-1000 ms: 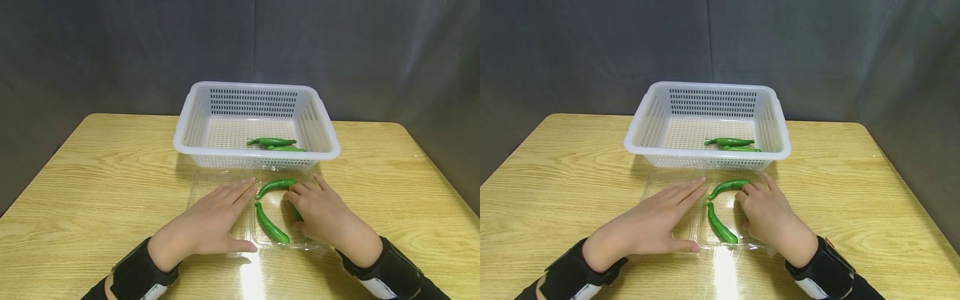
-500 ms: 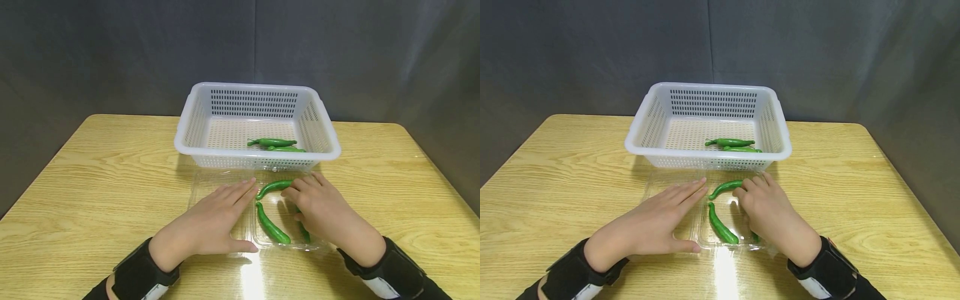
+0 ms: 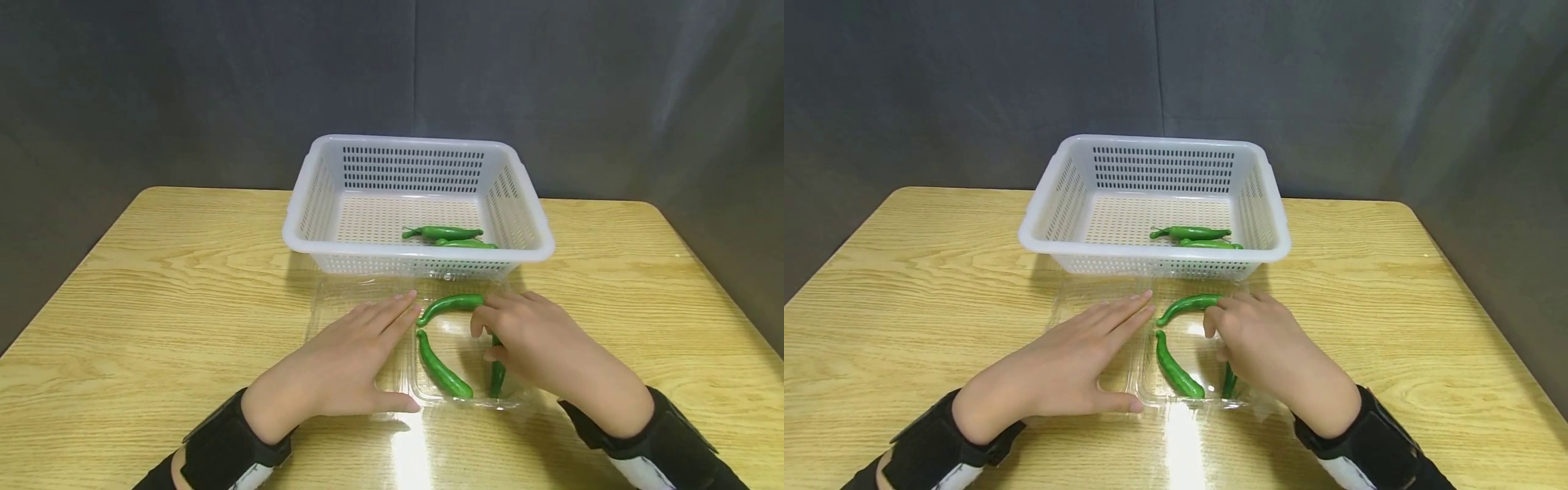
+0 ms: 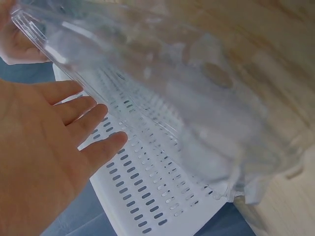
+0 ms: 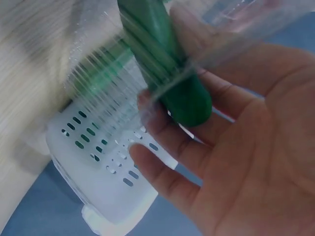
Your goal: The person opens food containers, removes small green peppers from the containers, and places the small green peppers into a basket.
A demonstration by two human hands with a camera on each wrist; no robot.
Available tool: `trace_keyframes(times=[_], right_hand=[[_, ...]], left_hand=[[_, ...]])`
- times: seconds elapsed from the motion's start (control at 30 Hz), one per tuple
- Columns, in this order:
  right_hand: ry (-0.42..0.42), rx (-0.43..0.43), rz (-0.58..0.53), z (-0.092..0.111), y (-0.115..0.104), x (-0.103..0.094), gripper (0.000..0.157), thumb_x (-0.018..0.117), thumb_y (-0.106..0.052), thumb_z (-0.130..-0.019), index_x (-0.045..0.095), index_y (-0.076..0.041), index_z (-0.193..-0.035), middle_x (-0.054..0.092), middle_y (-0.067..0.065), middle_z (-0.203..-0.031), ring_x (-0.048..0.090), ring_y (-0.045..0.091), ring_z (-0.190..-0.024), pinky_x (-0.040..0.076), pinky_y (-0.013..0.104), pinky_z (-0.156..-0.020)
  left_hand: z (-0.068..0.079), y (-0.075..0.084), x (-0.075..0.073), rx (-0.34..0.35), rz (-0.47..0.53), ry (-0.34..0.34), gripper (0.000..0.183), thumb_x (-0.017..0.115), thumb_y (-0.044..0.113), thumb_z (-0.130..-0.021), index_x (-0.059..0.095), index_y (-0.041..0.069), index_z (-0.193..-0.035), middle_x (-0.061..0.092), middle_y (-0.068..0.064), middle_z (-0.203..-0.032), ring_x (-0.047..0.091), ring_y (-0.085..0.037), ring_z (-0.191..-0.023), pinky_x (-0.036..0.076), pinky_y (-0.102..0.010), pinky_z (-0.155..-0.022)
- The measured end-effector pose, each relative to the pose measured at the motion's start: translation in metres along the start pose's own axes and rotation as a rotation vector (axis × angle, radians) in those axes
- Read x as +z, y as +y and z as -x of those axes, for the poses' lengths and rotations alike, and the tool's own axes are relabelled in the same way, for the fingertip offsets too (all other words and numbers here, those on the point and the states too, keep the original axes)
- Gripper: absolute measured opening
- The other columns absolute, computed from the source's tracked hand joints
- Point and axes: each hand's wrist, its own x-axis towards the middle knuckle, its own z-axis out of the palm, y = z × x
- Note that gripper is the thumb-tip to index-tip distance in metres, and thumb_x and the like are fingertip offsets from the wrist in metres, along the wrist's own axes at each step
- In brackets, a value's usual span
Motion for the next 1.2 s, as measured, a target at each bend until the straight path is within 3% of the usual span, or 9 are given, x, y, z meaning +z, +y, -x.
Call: trace_keyframes(times=[0.33, 0.53, 0.8, 0.93, 1.1, 1.2], right_hand=[[-0.012, -0.002, -0.130, 0.005, 0.006, -0.013, 0.033, 0.090, -0.013, -0.070, 0.061, -0.024, -0.079, 0.056, -0.016, -0.078, 0.053, 0.006, -0.071, 0.048, 0.028, -0.060], [-0.023, 0.010, -0.182, 0.009, 0.008, -0.021, 0.029, 0.087, -0.017, -0.075, 0.061, -0.029, -0.081, 0.054, -0.021, -0.079, 0.052, 0.003, -0.070, 0.047, 0.025, -0.059], [0.021, 0.001, -0.195, 0.008, 0.009, -0.024, 0.023, 0.084, -0.022, -0.079, 0.064, -0.033, -0.080, 0.055, -0.025, -0.081, 0.050, -0.002, -0.069, 0.045, 0.024, -0.057], [0.111, -0.026, -0.226, 0.006, 0.010, -0.023, 0.023, 0.085, -0.020, -0.075, 0.064, -0.030, -0.078, 0.055, -0.022, -0.082, 0.049, -0.001, -0.067, 0.045, 0.022, -0.056], [0.317, -0.105, -0.265, 0.004, 0.011, -0.023, 0.026, 0.088, -0.016, -0.067, 0.065, -0.023, -0.078, 0.059, -0.017, -0.085, 0.052, 0.001, -0.071, 0.045, 0.015, -0.059], [0.401, -0.136, -0.299, 0.003, 0.011, -0.025, 0.019, 0.083, -0.026, -0.073, 0.066, -0.023, -0.079, 0.061, -0.015, -0.088, 0.055, 0.002, -0.076, 0.044, 0.012, -0.063]], left_hand=[[0.000, 0.000, 0.000, 0.002, -0.005, -0.004, 0.109, 0.063, 0.069, -0.084, 0.016, 0.005, -0.159, 0.008, -0.008, -0.166, 0.011, -0.025, -0.151, 0.016, -0.046, -0.121], [0.000, 0.001, 0.000, 0.000, -0.006, -0.006, 0.109, 0.062, 0.069, -0.084, 0.016, 0.005, -0.159, 0.007, -0.007, -0.166, 0.012, -0.026, -0.151, 0.016, -0.046, -0.121], [0.001, 0.001, 0.000, 0.000, -0.005, -0.007, 0.109, 0.063, 0.069, -0.084, 0.016, 0.005, -0.159, 0.008, -0.008, -0.166, 0.012, -0.026, -0.151, 0.016, -0.045, -0.121], [0.001, 0.001, 0.000, -0.003, 0.002, -0.010, 0.109, 0.063, 0.069, -0.084, 0.015, 0.006, -0.159, 0.007, -0.007, -0.166, 0.011, -0.025, -0.151, 0.015, -0.045, -0.121], [0.000, 0.001, 0.000, -0.005, 0.001, -0.010, 0.109, 0.063, 0.069, -0.083, 0.015, 0.006, -0.159, 0.007, -0.007, -0.166, 0.011, -0.025, -0.151, 0.015, -0.045, -0.121], [0.000, 0.001, 0.000, -0.006, -0.003, -0.011, 0.109, 0.062, 0.070, -0.083, 0.016, 0.006, -0.159, 0.007, -0.007, -0.166, 0.011, -0.025, -0.151, 0.015, -0.044, -0.121]])
